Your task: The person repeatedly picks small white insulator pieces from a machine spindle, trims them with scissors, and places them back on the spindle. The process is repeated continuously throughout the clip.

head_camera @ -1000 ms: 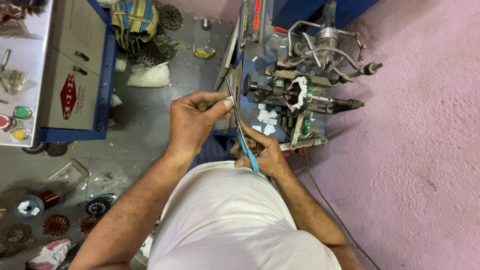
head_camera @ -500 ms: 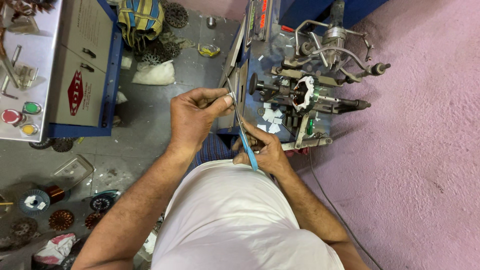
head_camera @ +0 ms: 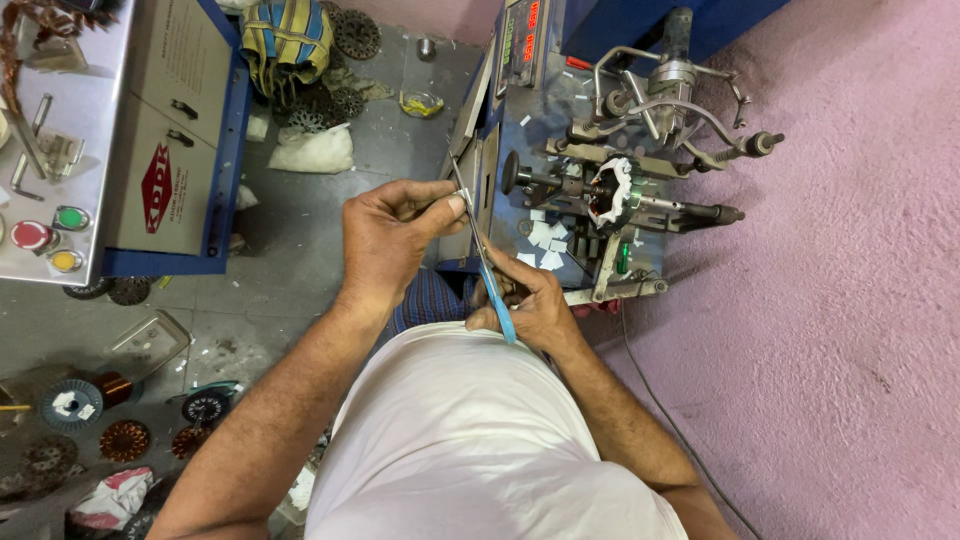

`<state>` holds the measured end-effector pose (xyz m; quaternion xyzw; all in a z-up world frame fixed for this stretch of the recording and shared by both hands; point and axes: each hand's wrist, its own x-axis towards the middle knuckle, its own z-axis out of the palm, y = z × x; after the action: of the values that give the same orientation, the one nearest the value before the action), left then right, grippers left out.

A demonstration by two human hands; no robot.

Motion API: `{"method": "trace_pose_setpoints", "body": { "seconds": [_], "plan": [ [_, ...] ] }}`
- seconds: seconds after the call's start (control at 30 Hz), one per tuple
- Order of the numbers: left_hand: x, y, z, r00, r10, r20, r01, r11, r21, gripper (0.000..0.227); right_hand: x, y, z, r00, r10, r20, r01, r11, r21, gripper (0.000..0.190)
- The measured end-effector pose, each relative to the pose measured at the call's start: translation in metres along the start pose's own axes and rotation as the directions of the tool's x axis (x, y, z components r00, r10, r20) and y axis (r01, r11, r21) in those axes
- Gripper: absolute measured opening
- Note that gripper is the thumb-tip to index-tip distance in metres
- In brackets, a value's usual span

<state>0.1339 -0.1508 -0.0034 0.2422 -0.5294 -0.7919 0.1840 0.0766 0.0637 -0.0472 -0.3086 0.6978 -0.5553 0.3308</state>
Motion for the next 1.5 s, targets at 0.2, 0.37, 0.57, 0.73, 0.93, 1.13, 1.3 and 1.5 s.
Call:
{"method": "trace_pose_setpoints", "body": {
  "seconds": [0.2, 0.37, 0.57, 0.73, 0.93, 1.13, 1.3, 1.5],
  "plan": [
    [0.000, -0.001, -0.001, 1.000, 0.007, -0.011, -0.007, 1.000, -0.001, 0.017, 0.003, -0.001, -0.002, 1.000, -0.022, 0.003, 0.022, 0.998, -0.052, 0.101],
    [0.000, -0.004, 0.000, 1.000, 0.007, -0.013, -0.007, 1.000, 0.000, 0.016, 0.001, -0.001, -0.002, 0.999, -0.035, -0.016, 0.034, 0.996, -0.076, 0.098],
    [-0.002, -0.008, 0.004, 1.000, -0.031, 0.004, 0.031, 0.997, -0.067, 0.015, -0.001, 0.003, -0.006, 0.996, 0.094, -0.006, -0.094, 0.995, 0.024, 0.096],
    [-0.002, -0.010, 0.016, 0.987, -0.157, 0.024, 0.158, 0.982, -0.104, 0.014, -0.031, 0.002, -0.056, 0.966, 0.232, 0.110, -0.223, 0.971, -0.088, 0.112],
    [0.002, -0.020, 0.037, 0.953, -0.284, 0.109, 0.299, 0.939, -0.167, 0.014, -0.106, 0.006, -0.137, 0.837, 0.542, 0.069, -0.491, 0.802, -0.340, 0.102],
    [0.014, -0.030, 0.070, 0.890, -0.419, 0.180, 0.444, 0.887, -0.130, 0.016, -0.126, 0.037, -0.150, 0.706, 0.516, -0.485, -0.708, 0.547, -0.448, 0.098],
    [0.019, -0.035, 0.103, 0.858, -0.454, 0.239, 0.494, 0.858, -0.140, 0.014, -0.086, 0.068, -0.149, 0.852, 0.165, -0.497, -0.517, 0.422, -0.745, 0.094],
    [0.024, -0.042, 0.125, 0.863, -0.449, 0.230, 0.480, 0.872, -0.099, 0.015, -0.056, 0.075, -0.161, 0.875, 0.310, -0.371, -0.470, 0.365, -0.804, 0.102]
  ]
}}
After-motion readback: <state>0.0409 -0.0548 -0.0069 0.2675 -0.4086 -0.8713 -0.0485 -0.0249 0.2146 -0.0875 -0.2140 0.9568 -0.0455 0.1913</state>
